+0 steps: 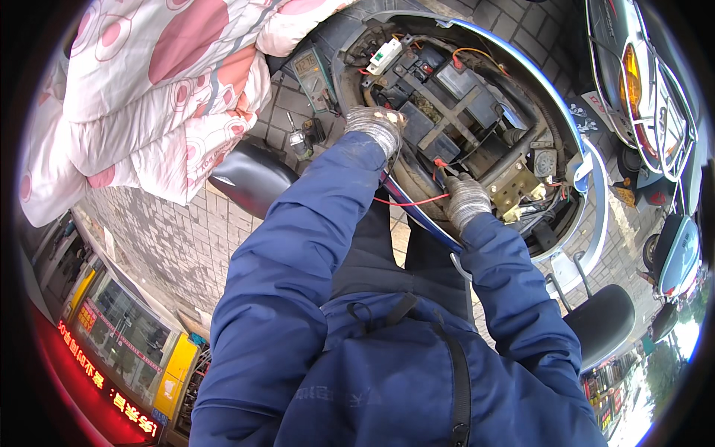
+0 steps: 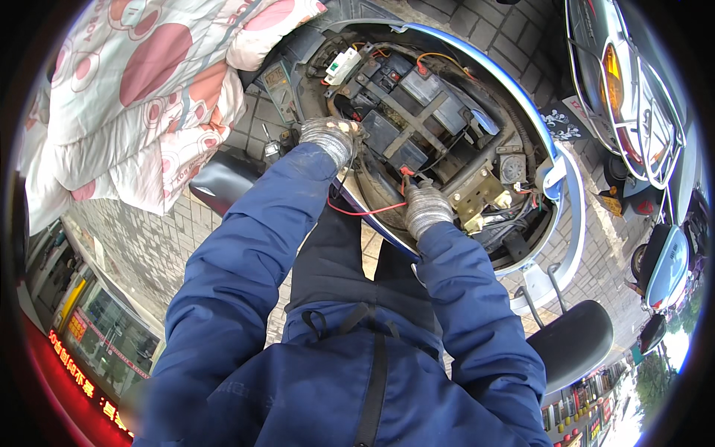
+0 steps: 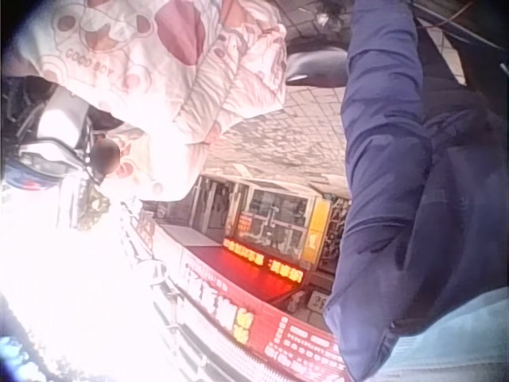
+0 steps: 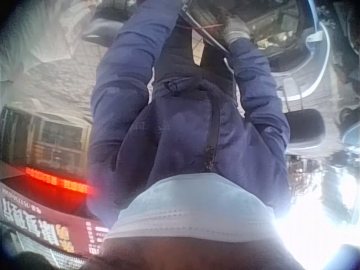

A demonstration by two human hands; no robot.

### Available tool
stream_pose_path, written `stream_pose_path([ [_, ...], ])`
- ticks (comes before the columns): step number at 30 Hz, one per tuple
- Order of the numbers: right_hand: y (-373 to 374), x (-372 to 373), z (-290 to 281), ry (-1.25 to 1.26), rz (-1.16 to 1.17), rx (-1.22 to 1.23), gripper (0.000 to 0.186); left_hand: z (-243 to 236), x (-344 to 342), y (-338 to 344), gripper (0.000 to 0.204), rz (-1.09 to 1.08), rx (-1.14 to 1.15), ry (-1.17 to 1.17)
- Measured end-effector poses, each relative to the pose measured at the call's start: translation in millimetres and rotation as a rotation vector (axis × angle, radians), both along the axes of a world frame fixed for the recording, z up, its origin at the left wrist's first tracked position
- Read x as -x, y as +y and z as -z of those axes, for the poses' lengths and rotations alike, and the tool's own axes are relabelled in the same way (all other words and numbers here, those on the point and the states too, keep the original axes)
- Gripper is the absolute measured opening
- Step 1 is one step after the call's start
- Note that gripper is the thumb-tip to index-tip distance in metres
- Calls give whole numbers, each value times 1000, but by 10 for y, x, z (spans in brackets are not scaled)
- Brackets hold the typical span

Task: The person retrieves a multimeter from a cluttered workshop, walks outside to a parked electric scooter, and tests the battery voltage. They connect the multimeter probes to the battery terminals and various wiring points under the seat, observe readings, and reposition the probes multiple times.

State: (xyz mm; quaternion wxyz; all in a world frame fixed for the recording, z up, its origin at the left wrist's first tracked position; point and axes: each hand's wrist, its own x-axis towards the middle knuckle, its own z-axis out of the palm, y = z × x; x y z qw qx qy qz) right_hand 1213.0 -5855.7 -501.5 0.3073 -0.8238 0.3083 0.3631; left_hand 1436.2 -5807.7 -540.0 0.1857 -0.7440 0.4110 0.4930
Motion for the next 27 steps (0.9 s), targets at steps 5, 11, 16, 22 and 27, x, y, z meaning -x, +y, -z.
stream_pose_path([
  [5, 6, 20, 9, -14, 30, -20, 41, 30, 13, 45, 28, -10, 23, -20],
  [11, -7, 23, -5, -63, 7, 1, 50, -23, 40, 102, 33, 80, 146, -113],
  [16, -27, -13, -47, 39, -23, -35, 50, -28, 41, 44, 30, 98, 50, -94],
  [22, -35, 2, -54, -56, 54, -31, 43, -60, 21, 41, 28, 80, 63, -86],
  [27, -150, -110, -276, 97, 86, 16, 50, 82, 11, 120, 26, 109, 39, -28],
])
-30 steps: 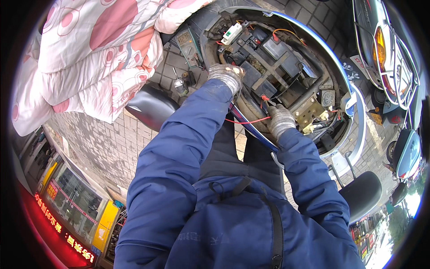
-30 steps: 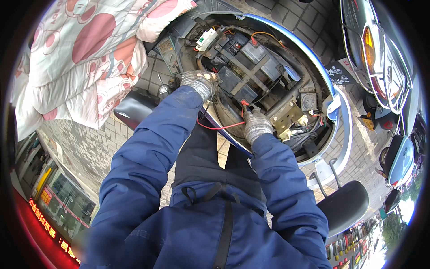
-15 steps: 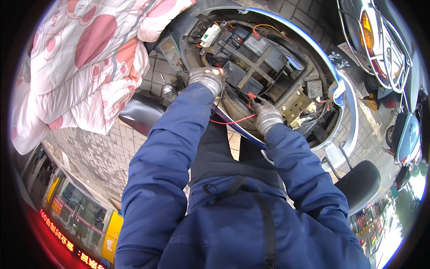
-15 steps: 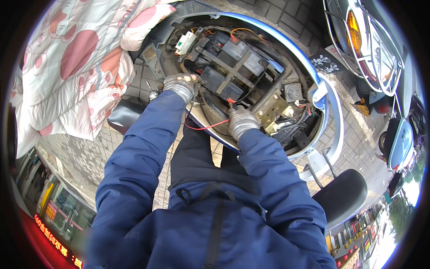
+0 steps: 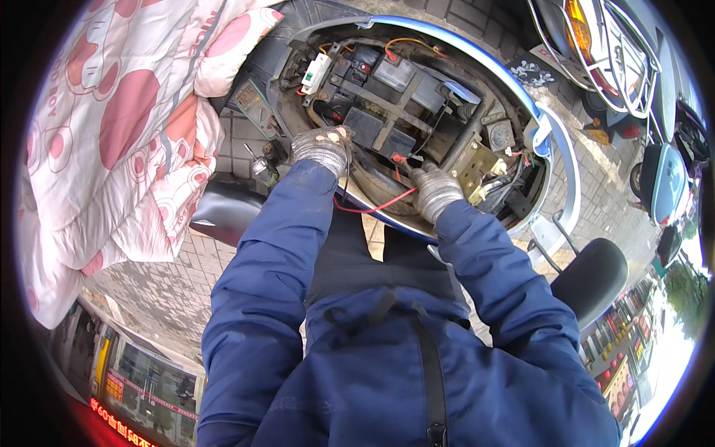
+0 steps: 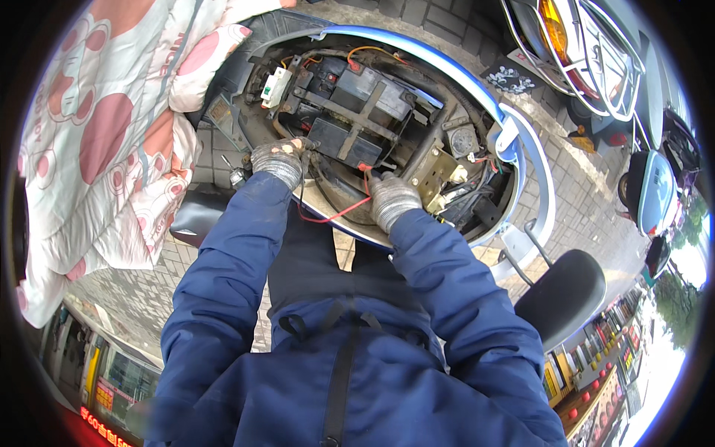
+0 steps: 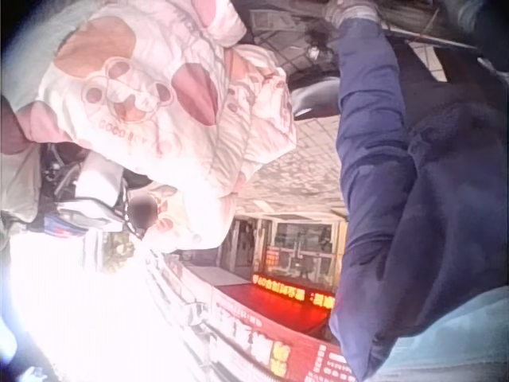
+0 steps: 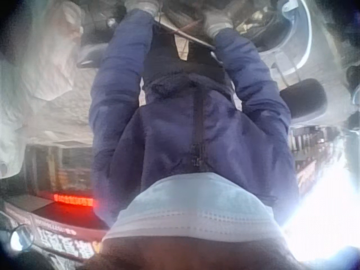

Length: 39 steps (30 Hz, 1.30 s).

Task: The person retrieves a multimeter from a cluttered workshop, walks outside to a parked electric scooter, and tests the battery voltage. They connect the multimeter probes to the battery terminals and various wiring points under the seat, observe readings, and reposition the probes multiple times.

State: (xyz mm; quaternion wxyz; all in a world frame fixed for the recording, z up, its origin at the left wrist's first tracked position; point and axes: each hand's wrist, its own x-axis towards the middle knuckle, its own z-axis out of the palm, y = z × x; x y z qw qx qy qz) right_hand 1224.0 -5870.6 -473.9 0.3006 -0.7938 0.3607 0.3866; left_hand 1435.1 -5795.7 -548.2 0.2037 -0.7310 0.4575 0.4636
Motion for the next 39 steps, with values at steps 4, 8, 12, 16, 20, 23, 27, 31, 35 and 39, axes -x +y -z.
stream_pose_path([
  [4, -360, -40, -180, 103, 50, 136, 45, 334, -47, 115, 28, -271, 74, 226],
  [8, -820, -13, -53, -93, 115, 434, 40, 486, -2, 67, 29, -848, 399, 544],
  [12, -1046, -17, 127, -18, 111, 386, 47, 319, -24, -117, 32, -473, 677, 315],
  [16, -1128, -63, 131, -10, 69, 388, 47, 315, -6, -418, 29, -1007, 528, 638],
  [20, -1177, -118, 107, 33, 58, 360, 44, 522, 52, -551, 25, -1909, 213, 977],
  [23, -1195, -127, 116, 12, 37, 368, 43, 591, 115, -498, 37, -1577, 479, 863],
  [27, -1226, -125, 144, 27, 13, 345, 42, 499, 147, -469, 31, -949, 766, 646],
  [31, -1280, -135, 153, 45, 22, 324, 42, 347, 134, -590, 30, -1118, 737, 761],
  [35, -1313, -133, 156, 27, 9, 319, 42, 255, 120, -677, 29, -794, 690, 510],
  [39, -1331, -133, 173, 44, 13, 313, 42, 273, 123, -716, 31, -653, 800, 382],
])
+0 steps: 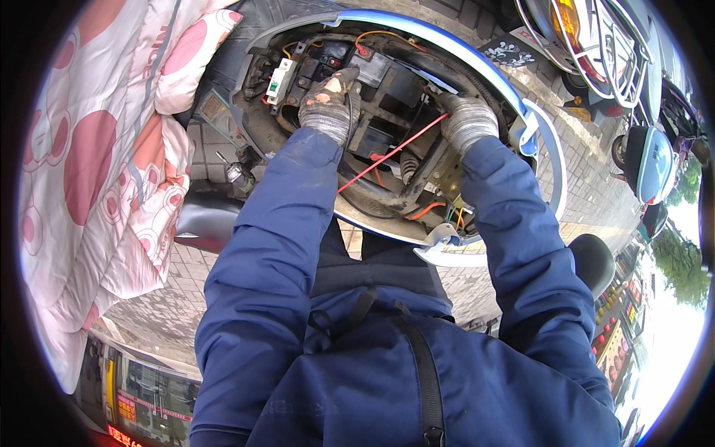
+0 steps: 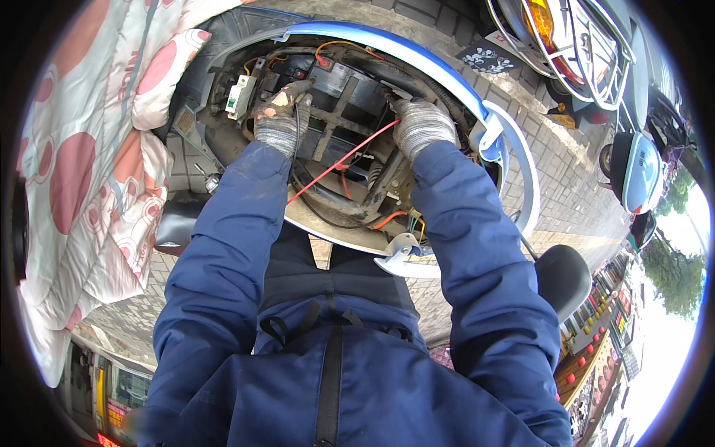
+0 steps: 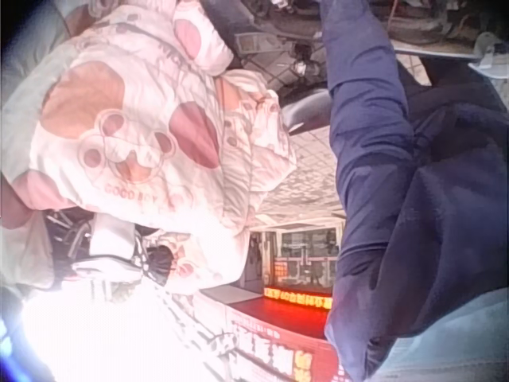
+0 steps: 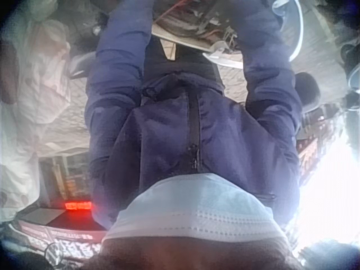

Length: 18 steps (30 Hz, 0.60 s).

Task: The person retrieves a multimeter from a cluttered workshop, walks outside to a parked electric scooter, and tests the battery voltage. They connect the multimeter probes to the battery terminals and various wiring points under the seat, observe readings, and reposition the probes multiple times.

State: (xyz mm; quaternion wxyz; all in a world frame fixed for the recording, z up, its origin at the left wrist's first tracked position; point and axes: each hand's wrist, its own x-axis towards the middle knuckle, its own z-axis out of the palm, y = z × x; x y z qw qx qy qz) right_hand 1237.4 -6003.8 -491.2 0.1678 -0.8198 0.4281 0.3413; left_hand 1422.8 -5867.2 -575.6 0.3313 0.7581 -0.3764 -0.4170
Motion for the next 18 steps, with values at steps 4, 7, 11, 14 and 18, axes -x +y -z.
stream_pose_path([
  [4, -4, 11, 3, -10, 10, 2, 41, 114, 2, -81, 32, -41, 18, 94],
  [7, 1, 32, 6, -59, 22, 12, 41, 173, 15, -122, 32, -57, 52, 35],
  [11, -5, 57, 36, -49, 9, 21, 40, 179, 17, -182, 31, -58, 93, 15],
  [14, -9, 69, 55, -24, 13, 13, 40, 157, 18, -223, 32, -63, 70, 14],
  [18, -12, 61, 40, -36, 15, 5, 39, 149, 23, -246, 33, -24, 50, -85],
])
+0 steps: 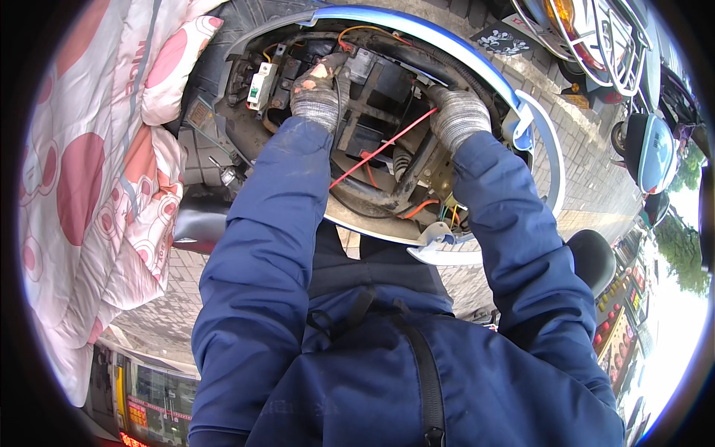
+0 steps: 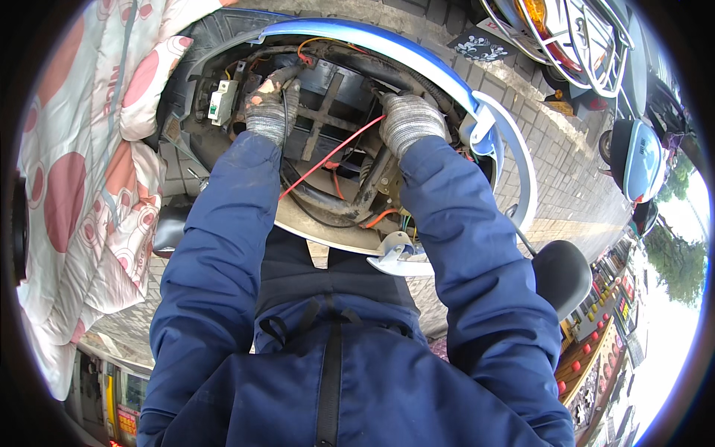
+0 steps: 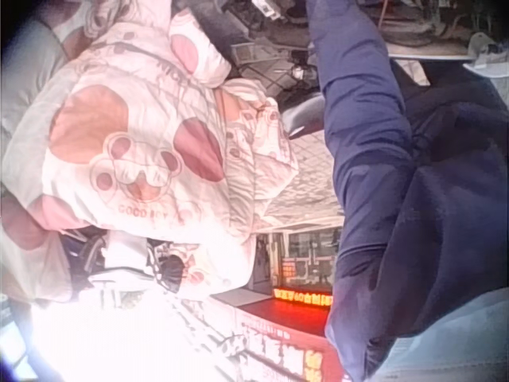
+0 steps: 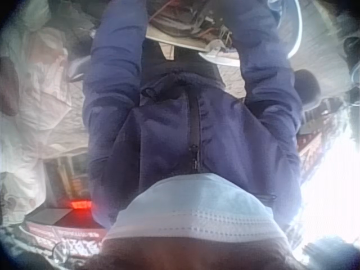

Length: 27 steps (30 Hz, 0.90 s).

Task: The person retrieves a multimeter from a cluttered workshop, walks outside to a parked electric scooter, and tests the battery voltage. They connect the multimeter probes to the battery terminals and various wiring points under the seat, observe readings, and reposition the probes multiple times.

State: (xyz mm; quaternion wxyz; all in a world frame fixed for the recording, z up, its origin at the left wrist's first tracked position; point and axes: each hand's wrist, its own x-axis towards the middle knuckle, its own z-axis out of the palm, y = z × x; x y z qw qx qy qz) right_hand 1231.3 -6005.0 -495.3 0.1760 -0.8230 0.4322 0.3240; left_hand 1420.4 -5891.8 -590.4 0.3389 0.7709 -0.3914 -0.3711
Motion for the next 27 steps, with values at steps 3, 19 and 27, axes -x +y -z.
stream_pose_path([
  [3, -13, -30, -19, 37, 9, -20, 39, 21, 2, -5, 31, -24, 26, 19],
  [19, -111, -4, 174, 120, 80, -74, 40, 146, 33, -5, 29, -50, 42, -1],
  [27, -118, -81, 88, 151, 95, -95, 39, 213, 15, -1, 28, -81, -43, -4],
])
